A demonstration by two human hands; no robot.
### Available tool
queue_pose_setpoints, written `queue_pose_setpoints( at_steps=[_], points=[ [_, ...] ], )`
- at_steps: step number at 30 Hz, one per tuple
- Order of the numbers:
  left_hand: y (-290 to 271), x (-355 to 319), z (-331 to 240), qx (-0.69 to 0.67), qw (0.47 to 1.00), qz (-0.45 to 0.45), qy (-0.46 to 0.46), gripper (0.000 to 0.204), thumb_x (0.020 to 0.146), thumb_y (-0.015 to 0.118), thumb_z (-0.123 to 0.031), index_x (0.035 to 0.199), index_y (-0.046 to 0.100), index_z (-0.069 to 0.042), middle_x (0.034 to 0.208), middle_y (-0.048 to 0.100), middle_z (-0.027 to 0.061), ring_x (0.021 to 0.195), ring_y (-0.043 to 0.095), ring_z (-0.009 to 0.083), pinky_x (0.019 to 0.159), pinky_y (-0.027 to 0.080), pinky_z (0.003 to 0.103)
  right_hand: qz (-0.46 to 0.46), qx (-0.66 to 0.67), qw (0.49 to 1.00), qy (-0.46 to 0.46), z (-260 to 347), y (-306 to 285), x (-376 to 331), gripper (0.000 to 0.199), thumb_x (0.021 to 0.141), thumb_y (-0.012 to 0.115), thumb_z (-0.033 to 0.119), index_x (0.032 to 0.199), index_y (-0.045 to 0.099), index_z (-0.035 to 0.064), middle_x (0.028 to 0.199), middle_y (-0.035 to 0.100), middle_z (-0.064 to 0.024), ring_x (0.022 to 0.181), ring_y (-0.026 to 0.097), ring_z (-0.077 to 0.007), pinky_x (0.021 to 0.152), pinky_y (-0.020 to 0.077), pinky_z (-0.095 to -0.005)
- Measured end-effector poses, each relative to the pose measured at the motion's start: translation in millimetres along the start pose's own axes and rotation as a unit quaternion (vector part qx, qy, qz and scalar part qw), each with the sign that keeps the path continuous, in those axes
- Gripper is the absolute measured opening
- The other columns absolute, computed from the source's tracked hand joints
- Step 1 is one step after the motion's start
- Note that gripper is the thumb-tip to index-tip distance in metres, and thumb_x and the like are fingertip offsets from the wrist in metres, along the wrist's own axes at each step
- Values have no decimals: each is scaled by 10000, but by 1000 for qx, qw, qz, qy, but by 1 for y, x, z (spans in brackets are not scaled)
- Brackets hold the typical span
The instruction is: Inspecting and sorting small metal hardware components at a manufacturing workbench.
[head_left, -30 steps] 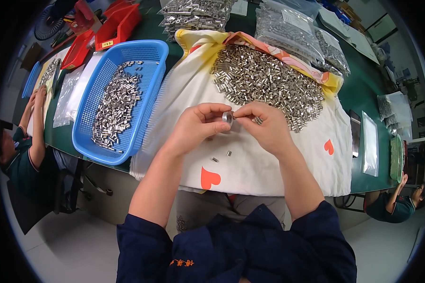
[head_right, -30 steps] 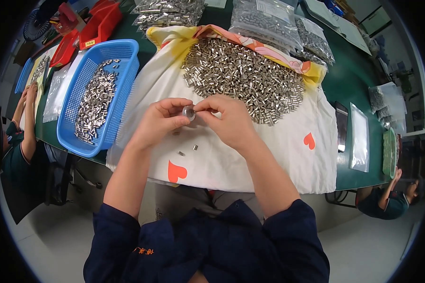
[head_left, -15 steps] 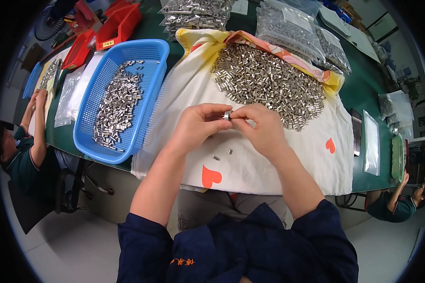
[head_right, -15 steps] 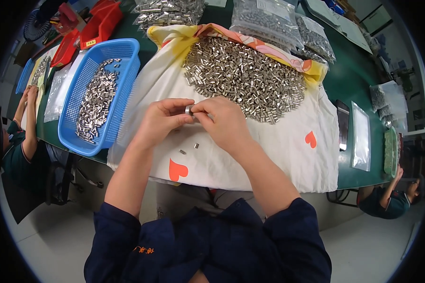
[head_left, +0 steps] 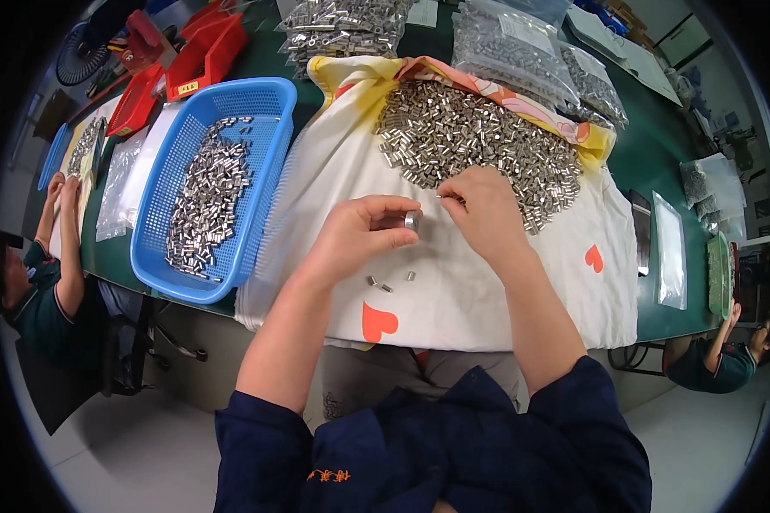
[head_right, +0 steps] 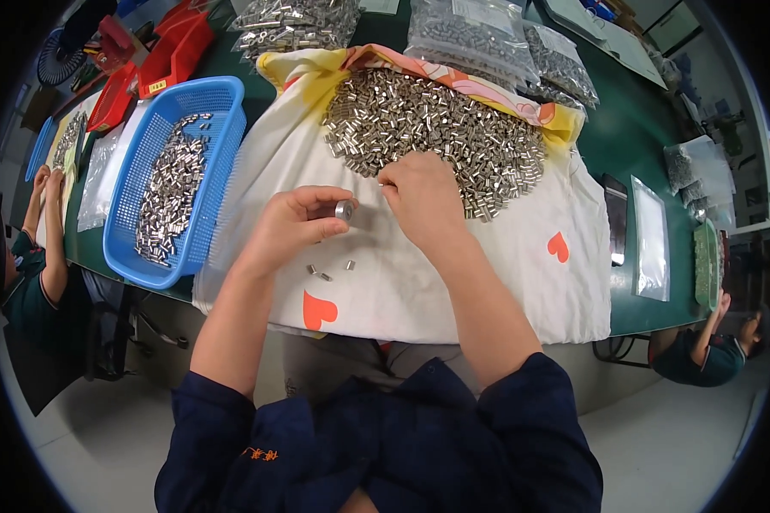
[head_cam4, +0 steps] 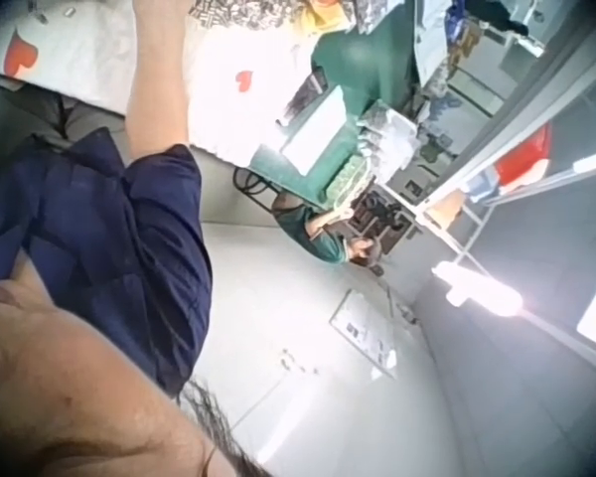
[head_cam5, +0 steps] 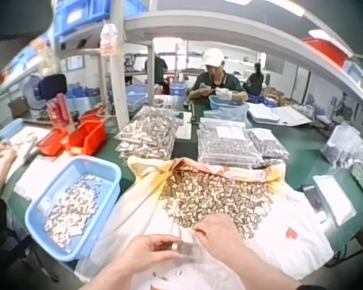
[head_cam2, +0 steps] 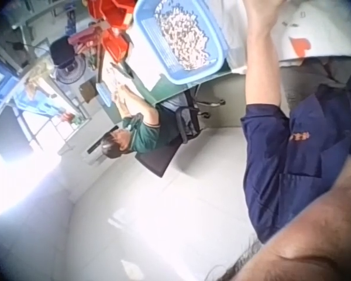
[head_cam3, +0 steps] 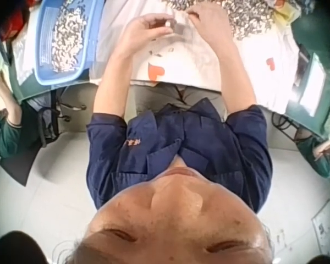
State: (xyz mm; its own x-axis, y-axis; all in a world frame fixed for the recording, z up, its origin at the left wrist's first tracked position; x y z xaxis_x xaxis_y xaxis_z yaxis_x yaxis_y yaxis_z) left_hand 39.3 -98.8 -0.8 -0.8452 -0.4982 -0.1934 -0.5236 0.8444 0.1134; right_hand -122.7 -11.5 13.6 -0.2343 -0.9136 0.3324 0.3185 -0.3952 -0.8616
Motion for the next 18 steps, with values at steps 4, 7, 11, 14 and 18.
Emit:
queue_pose_setpoints(
  at_steps=[4,7,11,14,18],
  points=[
    [-1,0,1,9,1000,-8,1,325,728,673,-13,1043,596,-1,872,614,6,780,564,56,708,466,193,7,-15,1000,21,3,6,3,44,704,625,122,742,645,112,773,562,-46,821,513,-230,743,394,-355],
    [0,0,0,3,1000,-7,2,318,728,672,-14,1037,598,-1,875,616,6,786,564,56,709,465,193,8,-52,998,23,5,7,2,61,700,627,121,758,645,109,781,558,-45,829,512,-229,745,394,-356],
    [-2,0,2,15,1000,-16,8,315,732,666,-10,1040,597,-8,879,618,3,789,566,56,709,465,196,-4,-47,998,32,7,10,3,70,702,630,126,767,646,108,805,560,-46,844,510,-226,755,388,-357],
    [-1,0,-1,1,1000,-10,-6,322,736,663,-11,1051,594,-21,876,618,-1,783,569,54,687,460,192,20,-47,998,37,6,10,2,69,704,631,128,768,648,110,811,561,-45,845,510,-224,757,385,-357],
    [-1,0,-1,4,1000,-13,-8,327,738,663,-13,1057,592,-30,870,617,-5,771,567,51,652,450,184,26,-15,999,24,3,5,2,63,708,626,116,765,654,112,811,561,-39,842,509,-222,756,382,-354]
  ],
)
Point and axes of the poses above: each hand's wrist, its own x-axis towards the middle knuckle, its own y-axis out of the palm, z = x × y, the point moved 2 cm from there along x, towards the middle knuckle
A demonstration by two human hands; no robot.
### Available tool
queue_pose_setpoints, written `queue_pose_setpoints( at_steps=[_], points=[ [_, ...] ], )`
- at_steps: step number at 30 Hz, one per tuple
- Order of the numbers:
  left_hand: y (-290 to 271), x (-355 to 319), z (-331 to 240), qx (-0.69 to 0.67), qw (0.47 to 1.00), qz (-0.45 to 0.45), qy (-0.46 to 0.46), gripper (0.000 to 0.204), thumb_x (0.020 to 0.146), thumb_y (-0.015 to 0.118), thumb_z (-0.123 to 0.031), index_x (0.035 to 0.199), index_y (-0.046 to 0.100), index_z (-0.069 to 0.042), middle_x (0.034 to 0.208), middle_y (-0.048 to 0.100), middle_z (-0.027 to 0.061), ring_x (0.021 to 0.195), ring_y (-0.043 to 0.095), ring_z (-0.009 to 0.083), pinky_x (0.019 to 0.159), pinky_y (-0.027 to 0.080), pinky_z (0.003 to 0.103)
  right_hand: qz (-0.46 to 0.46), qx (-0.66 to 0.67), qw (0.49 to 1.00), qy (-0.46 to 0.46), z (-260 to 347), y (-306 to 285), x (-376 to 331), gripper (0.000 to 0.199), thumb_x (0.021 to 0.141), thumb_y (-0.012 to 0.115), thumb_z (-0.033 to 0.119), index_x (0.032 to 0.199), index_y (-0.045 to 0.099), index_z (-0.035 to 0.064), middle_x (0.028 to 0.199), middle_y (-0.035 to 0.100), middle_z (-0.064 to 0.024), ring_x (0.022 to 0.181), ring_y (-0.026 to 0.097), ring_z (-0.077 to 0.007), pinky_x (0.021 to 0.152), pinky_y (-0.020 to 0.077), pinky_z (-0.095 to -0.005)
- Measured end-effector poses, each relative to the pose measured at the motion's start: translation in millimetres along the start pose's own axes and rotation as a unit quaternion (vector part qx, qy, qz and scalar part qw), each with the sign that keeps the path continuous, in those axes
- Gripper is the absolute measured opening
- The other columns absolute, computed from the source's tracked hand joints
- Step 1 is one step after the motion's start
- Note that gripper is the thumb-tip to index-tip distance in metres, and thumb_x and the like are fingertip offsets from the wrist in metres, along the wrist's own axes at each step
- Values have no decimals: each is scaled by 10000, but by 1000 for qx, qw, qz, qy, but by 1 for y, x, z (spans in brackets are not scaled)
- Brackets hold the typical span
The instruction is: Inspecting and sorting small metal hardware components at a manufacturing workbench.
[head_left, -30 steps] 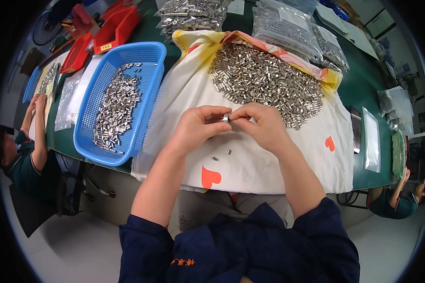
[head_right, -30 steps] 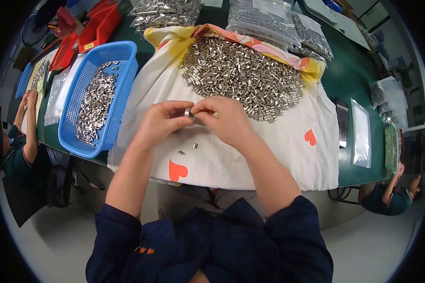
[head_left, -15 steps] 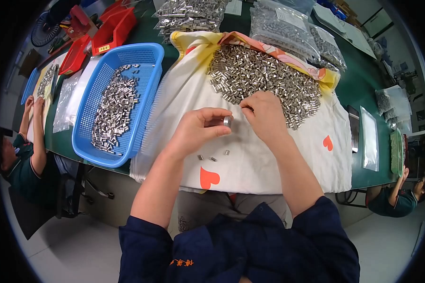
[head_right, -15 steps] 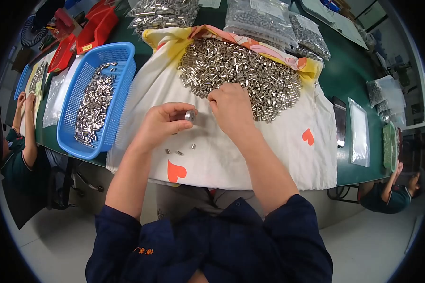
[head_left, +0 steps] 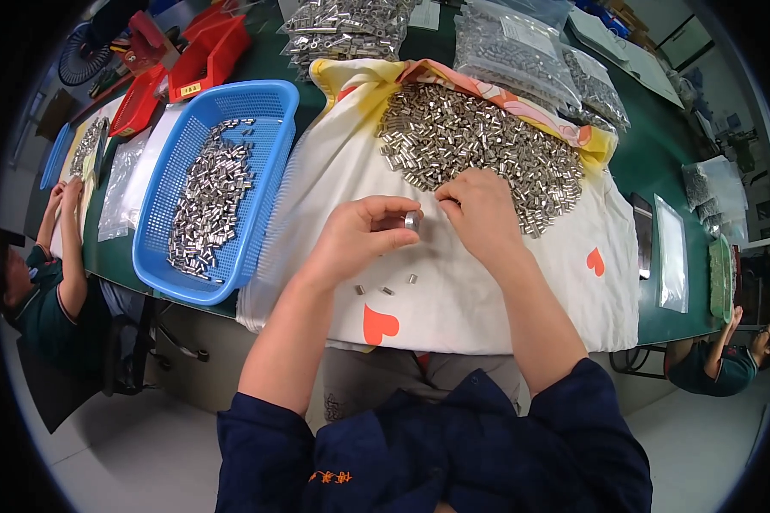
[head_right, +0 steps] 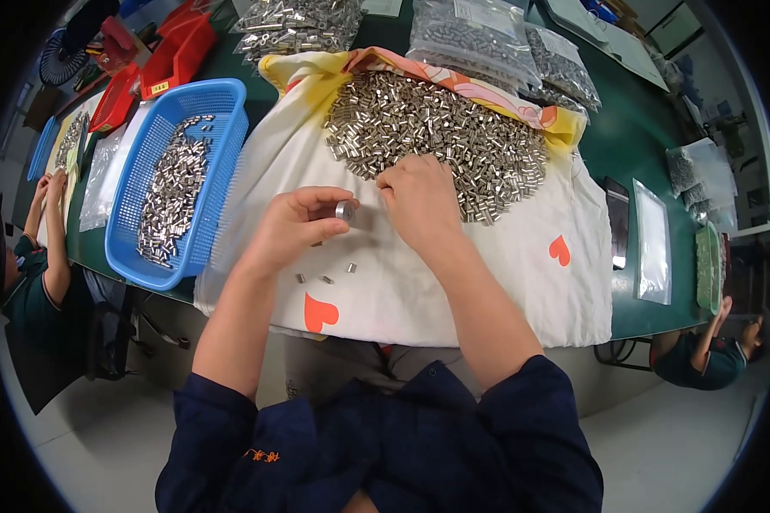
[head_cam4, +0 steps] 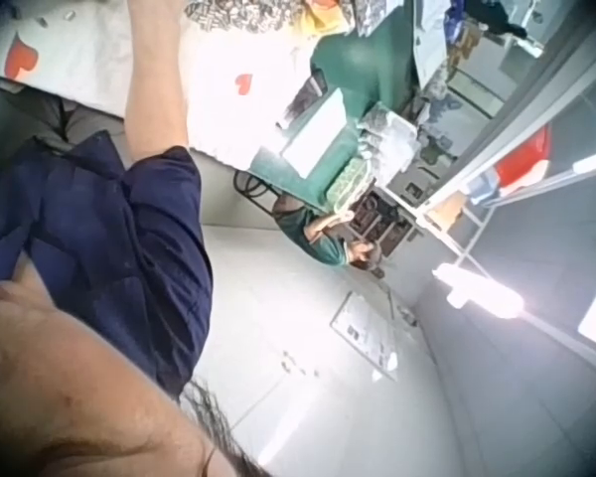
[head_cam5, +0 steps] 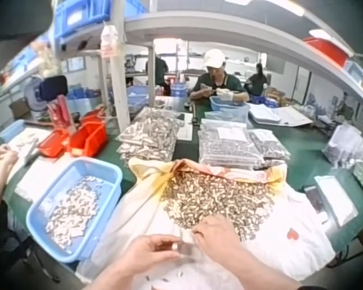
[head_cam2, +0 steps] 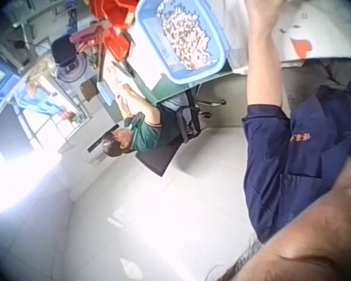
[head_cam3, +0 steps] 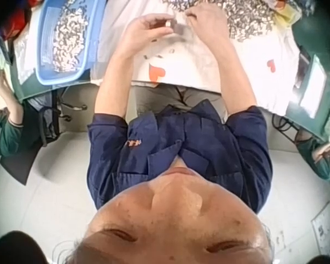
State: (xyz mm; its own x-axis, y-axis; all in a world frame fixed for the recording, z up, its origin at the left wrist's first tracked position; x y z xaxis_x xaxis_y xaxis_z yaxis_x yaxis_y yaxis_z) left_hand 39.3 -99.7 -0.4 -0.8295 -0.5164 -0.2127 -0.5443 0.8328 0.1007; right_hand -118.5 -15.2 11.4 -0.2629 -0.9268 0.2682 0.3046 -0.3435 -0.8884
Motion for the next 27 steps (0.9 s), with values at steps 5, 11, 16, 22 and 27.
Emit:
queue_pose_setpoints(
  at_steps=[5,11,16,22,27],
  points=[
    [-1,0,-1,8,1000,-1,-4,324,737,668,-24,1052,592,-29,863,616,-13,751,558,41,602,438,180,-31,-22,999,-16,5,5,0,66,701,624,110,759,653,97,775,559,-42,812,511,-232,744,385,-365],
    [-2,0,-2,-29,1000,-5,-1,337,745,664,-39,1072,578,-30,851,618,-6,742,565,45,578,431,176,-62,116,991,19,17,-4,-1,96,717,629,102,809,638,77,774,576,-29,756,528,-187,685,418,-318],
    [-5,0,0,-64,998,-12,16,340,757,648,-39,1086,564,-15,858,622,12,746,583,61,579,432,176,-8,438,891,120,22,0,-7,87,740,612,68,819,618,32,728,603,-9,631,523,-91,586,436,-229],
    [-6,0,-1,-68,997,-12,18,357,754,638,-23,1101,554,-10,875,626,25,753,586,66,591,438,176,34,450,886,104,24,-3,-7,86,745,616,67,817,619,21,721,602,9,627,503,-53,595,433,-204],
    [-5,-1,-5,-59,998,-16,6,355,754,636,-25,1100,559,-18,856,629,19,730,574,54,581,433,174,30,426,898,108,26,-3,-8,87,747,617,75,817,624,23,727,605,9,628,507,-51,602,436,-204]
  ],
)
Point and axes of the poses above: each hand's wrist, its own x-axis towards the middle knuckle, its own y-axis out of the palm, z = x × y, the point moved 2 cm from there along x, towards the middle knuckle
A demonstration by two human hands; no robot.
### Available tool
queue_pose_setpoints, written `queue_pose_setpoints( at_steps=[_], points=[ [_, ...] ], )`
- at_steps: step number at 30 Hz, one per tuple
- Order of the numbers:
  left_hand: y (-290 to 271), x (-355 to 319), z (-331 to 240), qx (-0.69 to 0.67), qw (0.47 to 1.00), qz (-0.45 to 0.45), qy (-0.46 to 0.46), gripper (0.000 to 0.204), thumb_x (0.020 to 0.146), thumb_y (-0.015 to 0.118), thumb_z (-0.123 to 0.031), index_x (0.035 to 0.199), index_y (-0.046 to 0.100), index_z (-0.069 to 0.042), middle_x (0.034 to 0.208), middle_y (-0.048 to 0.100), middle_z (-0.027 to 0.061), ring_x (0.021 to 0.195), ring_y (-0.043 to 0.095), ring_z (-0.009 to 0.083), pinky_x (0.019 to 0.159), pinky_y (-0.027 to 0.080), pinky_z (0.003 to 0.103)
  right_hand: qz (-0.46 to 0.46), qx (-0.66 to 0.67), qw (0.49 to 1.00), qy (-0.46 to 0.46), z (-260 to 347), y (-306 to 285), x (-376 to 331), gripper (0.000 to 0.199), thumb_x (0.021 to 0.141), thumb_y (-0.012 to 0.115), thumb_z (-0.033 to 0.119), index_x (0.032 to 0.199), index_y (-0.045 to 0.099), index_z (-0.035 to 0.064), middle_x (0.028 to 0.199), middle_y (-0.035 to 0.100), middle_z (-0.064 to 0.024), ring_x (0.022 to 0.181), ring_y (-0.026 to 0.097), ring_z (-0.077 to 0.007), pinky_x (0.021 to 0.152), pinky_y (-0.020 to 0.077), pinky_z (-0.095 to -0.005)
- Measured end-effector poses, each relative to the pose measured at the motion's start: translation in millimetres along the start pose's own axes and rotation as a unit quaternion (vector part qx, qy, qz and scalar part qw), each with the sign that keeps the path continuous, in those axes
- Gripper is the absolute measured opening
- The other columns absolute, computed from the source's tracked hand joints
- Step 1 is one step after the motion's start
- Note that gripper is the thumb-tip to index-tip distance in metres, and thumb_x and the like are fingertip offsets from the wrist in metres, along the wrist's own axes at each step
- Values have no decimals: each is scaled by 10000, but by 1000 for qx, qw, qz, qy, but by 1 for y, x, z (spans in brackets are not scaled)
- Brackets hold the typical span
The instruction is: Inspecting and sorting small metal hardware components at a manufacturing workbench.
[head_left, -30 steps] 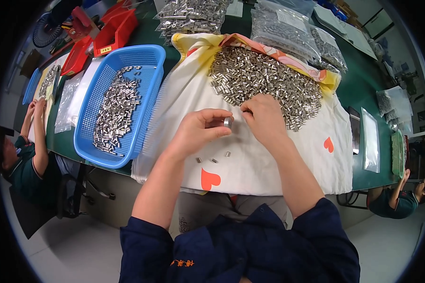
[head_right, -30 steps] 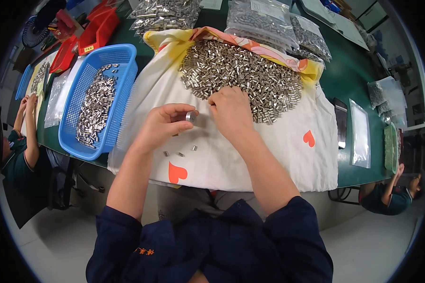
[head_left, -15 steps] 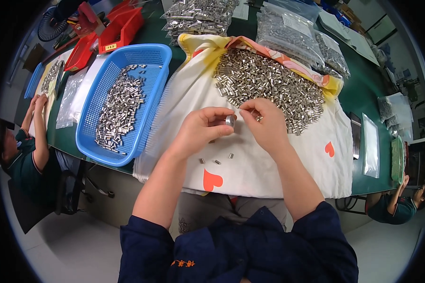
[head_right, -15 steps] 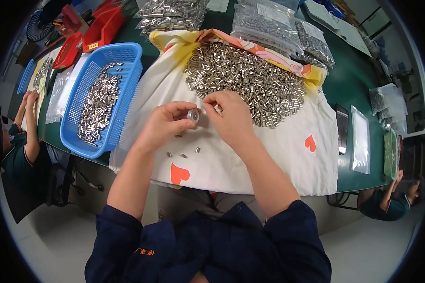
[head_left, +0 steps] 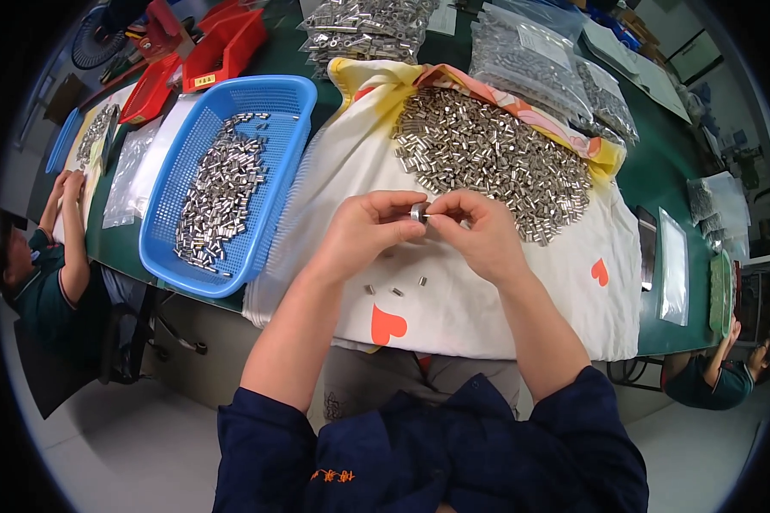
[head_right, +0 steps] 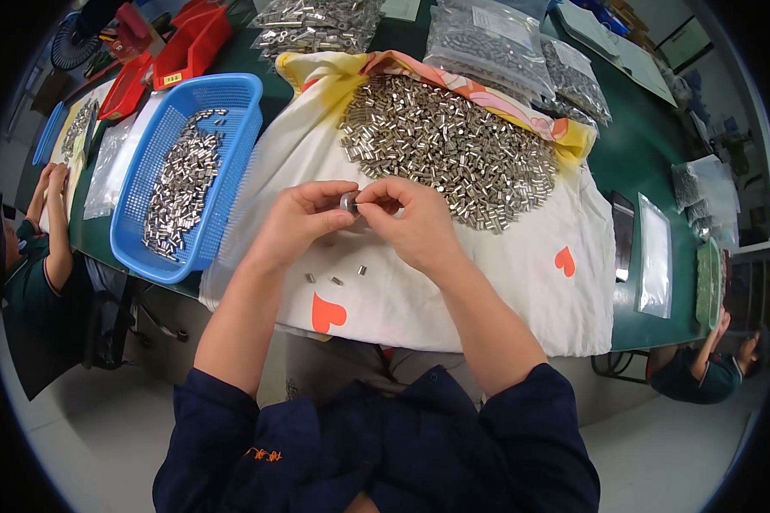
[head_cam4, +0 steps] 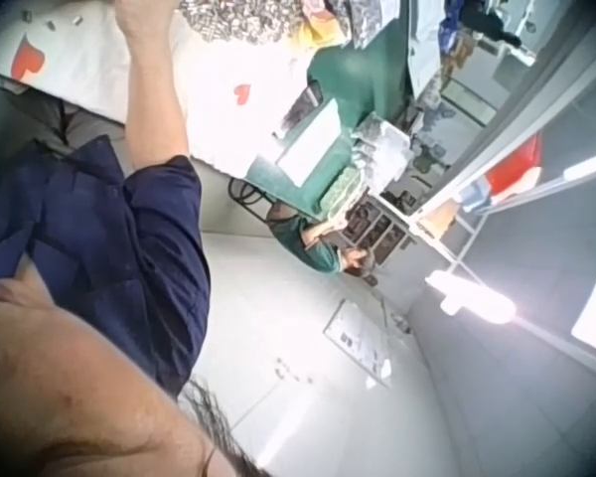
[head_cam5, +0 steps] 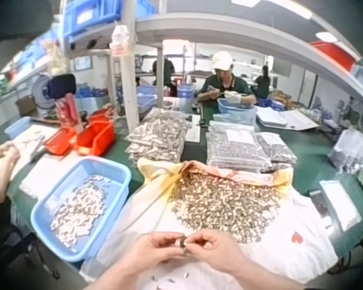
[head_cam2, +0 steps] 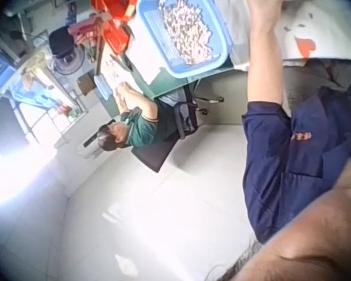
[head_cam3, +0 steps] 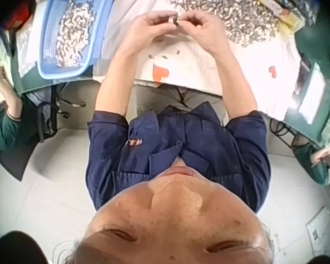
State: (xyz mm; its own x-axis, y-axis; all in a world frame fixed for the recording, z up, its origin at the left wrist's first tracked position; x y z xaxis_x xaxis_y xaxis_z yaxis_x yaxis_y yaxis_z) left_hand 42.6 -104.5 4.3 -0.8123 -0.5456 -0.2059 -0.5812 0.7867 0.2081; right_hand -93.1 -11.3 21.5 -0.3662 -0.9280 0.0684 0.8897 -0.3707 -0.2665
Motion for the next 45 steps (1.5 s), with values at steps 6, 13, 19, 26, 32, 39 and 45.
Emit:
queue_pose_setpoints(
  at_steps=[6,13,19,26,32,39,45],
  points=[
    [2,0,-1,4,1000,12,-2,334,757,642,-27,1080,569,10,878,634,48,767,596,81,658,464,192,45,56,995,70,-6,-3,2,84,726,642,58,789,592,33,685,568,17,617,489,-43,564,416,-186],
    [2,0,10,34,998,48,5,327,734,665,-14,1053,593,-9,894,629,30,799,586,71,706,470,201,58,38,993,92,-14,-16,7,110,705,658,66,789,585,65,652,509,27,565,463,-57,520,389,-208],
    [6,0,9,71,995,64,-2,320,730,672,-18,1043,609,-37,895,624,0,811,578,62,732,472,207,-112,-381,892,-215,-21,-8,21,115,685,646,105,798,652,128,736,556,-37,739,531,-219,662,425,-332],
    [7,0,8,67,995,66,-15,326,722,678,-24,1041,610,-41,894,624,-3,792,569,46,692,466,196,-84,-430,876,-201,-25,-4,15,101,665,655,103,765,644,115,777,535,-9,808,498,-202,724,380,-343],
    [5,-1,2,67,996,45,-26,317,741,658,-16,1051,593,-27,875,619,-4,782,566,49,673,457,195,-93,-417,877,-221,-17,-4,18,70,686,633,101,756,637,98,751,552,-22,782,510,-212,711,388,-347],
    [-1,3,7,-31,999,7,22,369,739,619,43,1097,540,3,951,609,42,782,585,91,684,469,203,0,-73,996,-55,3,-7,2,69,730,610,75,784,626,34,801,625,-57,719,589,-170,644,457,-262],
    [-2,3,7,-28,1000,3,13,348,745,620,39,1084,547,22,948,612,65,799,594,107,686,480,213,-27,-151,982,-112,2,1,-1,61,710,612,60,764,623,34,795,621,-73,723,588,-207,659,465,-293]
  ],
)
Point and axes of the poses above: each hand's wrist, its own x-axis towards the middle knuckle, its own y-axis out of the palm, z = x × y, the point moved 2 cm from there along x, towards the middle knuckle
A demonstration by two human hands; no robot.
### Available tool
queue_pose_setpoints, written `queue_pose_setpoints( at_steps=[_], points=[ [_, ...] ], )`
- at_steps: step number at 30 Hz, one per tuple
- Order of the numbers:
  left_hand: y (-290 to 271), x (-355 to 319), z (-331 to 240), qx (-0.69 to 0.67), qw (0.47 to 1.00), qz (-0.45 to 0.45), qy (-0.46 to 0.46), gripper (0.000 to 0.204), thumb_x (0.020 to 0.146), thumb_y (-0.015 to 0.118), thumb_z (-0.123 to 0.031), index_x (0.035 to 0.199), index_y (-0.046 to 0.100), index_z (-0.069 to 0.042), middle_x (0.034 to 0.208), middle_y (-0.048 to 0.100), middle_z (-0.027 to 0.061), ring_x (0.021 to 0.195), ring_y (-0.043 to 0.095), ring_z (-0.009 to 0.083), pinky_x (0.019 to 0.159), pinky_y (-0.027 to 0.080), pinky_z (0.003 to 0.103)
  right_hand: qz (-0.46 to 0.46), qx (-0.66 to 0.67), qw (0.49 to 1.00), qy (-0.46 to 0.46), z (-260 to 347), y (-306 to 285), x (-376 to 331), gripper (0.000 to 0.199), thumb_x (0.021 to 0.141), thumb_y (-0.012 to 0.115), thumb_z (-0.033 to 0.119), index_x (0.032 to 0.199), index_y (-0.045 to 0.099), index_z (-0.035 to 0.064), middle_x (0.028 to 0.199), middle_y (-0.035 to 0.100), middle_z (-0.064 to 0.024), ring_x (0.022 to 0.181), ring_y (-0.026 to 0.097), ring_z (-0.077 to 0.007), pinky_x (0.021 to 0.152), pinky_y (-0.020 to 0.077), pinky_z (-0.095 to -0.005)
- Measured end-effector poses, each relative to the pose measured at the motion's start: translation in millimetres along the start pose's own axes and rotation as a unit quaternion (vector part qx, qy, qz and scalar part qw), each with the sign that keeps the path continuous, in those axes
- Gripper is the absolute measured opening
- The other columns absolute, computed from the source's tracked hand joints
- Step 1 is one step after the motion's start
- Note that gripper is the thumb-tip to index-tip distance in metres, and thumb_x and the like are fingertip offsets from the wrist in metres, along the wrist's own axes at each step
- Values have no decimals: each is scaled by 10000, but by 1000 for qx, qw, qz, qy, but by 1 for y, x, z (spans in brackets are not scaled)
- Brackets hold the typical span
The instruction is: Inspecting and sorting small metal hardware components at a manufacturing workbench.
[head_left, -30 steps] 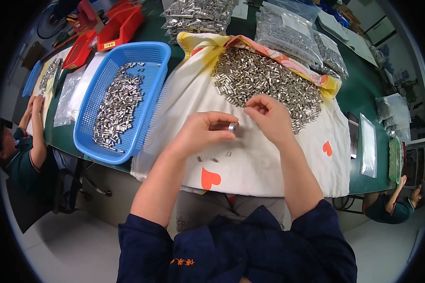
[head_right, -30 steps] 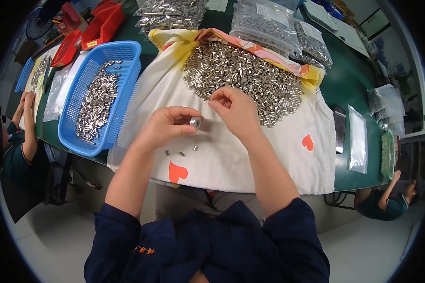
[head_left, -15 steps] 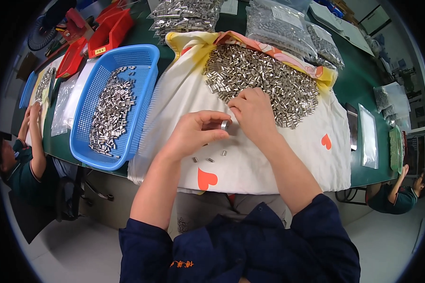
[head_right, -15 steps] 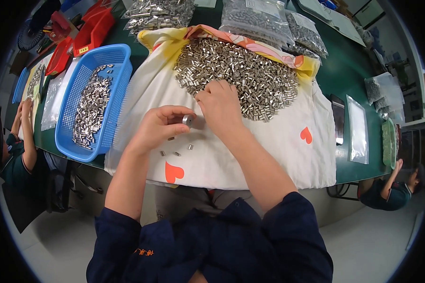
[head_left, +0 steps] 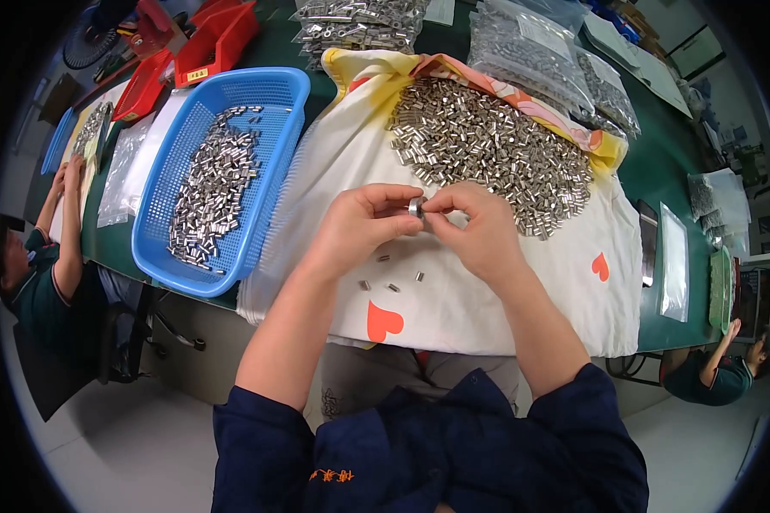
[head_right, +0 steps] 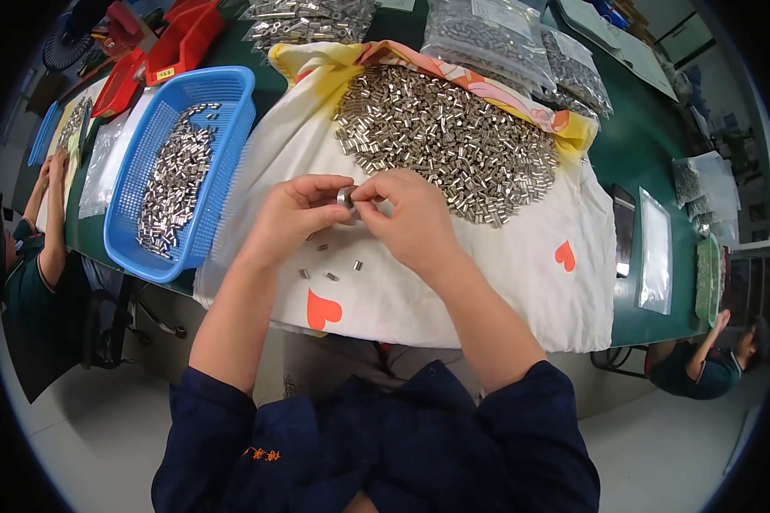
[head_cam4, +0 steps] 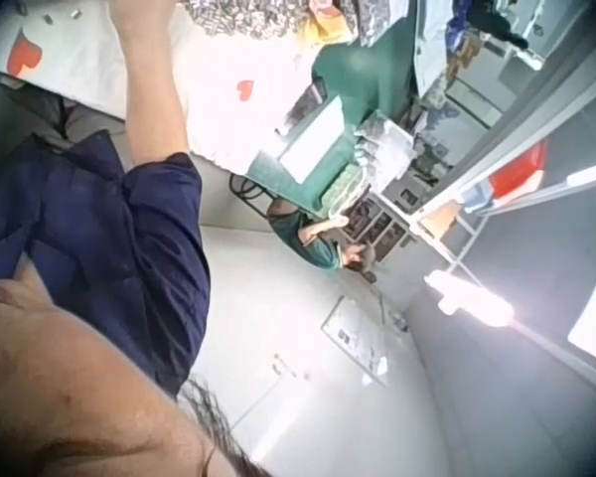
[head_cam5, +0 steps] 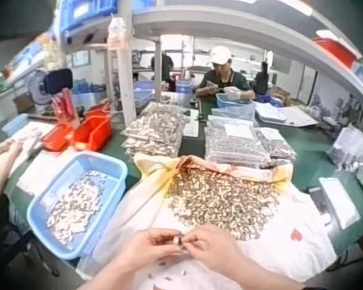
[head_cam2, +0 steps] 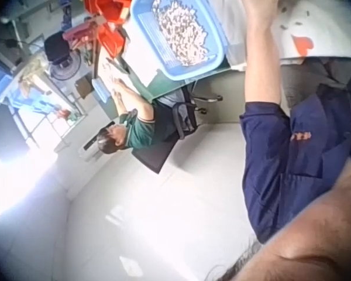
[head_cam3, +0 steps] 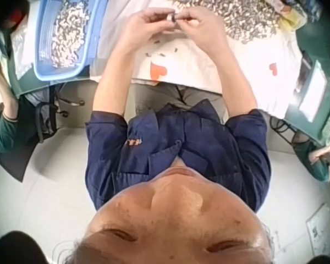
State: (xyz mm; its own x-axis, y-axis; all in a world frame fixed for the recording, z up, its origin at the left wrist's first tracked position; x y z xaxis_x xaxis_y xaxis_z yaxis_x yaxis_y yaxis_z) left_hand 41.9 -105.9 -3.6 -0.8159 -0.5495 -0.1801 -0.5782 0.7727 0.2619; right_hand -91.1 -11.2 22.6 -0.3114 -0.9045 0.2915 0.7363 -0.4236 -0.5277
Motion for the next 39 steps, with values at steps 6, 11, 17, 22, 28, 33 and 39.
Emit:
queue_pose_setpoints(
  at_steps=[6,11,17,22,28,33,39],
  points=[
    [0,2,6,50,997,-35,40,337,733,670,-20,1048,572,48,904,635,79,803,599,102,708,478,217,-6,-16,1000,11,2,2,-1,80,711,621,74,782,621,38,765,623,-67,696,590,-188,651,467,-290],
    [2,1,1,89,996,-13,13,333,724,683,-32,1037,587,33,888,642,60,788,596,88,690,476,210,66,82,987,120,0,-7,3,104,717,646,76,804,619,26,755,625,-32,696,579,-99,636,454,-233],
    [2,-1,0,85,996,3,-10,324,729,678,-26,1038,591,17,880,634,32,790,588,74,684,474,201,-27,-54,997,47,-20,-18,11,85,713,630,92,784,624,46,732,611,-46,688,569,-178,651,445,-300],
    [3,1,2,66,998,17,10,328,730,673,-19,1045,588,9,885,629,20,779,579,66,694,471,199,-29,-316,947,-58,-25,-1,12,55,695,635,115,746,633,95,770,564,-26,791,517,-222,726,392,-353],
    [2,1,2,54,998,9,17,342,738,627,51,1070,554,13,987,611,61,830,588,101,743,476,220,-40,-301,950,-72,-17,-2,10,59,715,636,105,769,629,81,792,565,-36,786,525,-199,723,405,-325],
    [0,-1,-2,25,1000,-11,5,347,742,623,38,1080,551,10,954,612,49,805,592,104,716,472,216,26,61,993,94,-1,-5,4,55,746,601,63,782,613,24,808,606,-69,716,570,-167,655,447,-268],
    [0,0,0,17,1000,-7,15,350,744,621,34,1086,552,12,946,611,51,793,598,111,692,474,214,19,14,1000,14,3,-2,-1,81,730,611,44,807,629,26,788,616,-60,709,575,-159,640,453,-268]
  ],
)
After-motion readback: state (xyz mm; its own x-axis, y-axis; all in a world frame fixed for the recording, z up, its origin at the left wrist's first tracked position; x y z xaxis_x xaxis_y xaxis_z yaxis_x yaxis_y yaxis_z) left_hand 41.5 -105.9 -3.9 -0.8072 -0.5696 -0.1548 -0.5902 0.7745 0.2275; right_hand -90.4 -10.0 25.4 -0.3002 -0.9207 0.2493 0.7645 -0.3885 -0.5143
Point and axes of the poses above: each hand's wrist, its own x-axis towards the middle knuckle, its own y-axis out of the palm, z = x × y, the point moved 2 cm from there along x, towards the middle knuckle
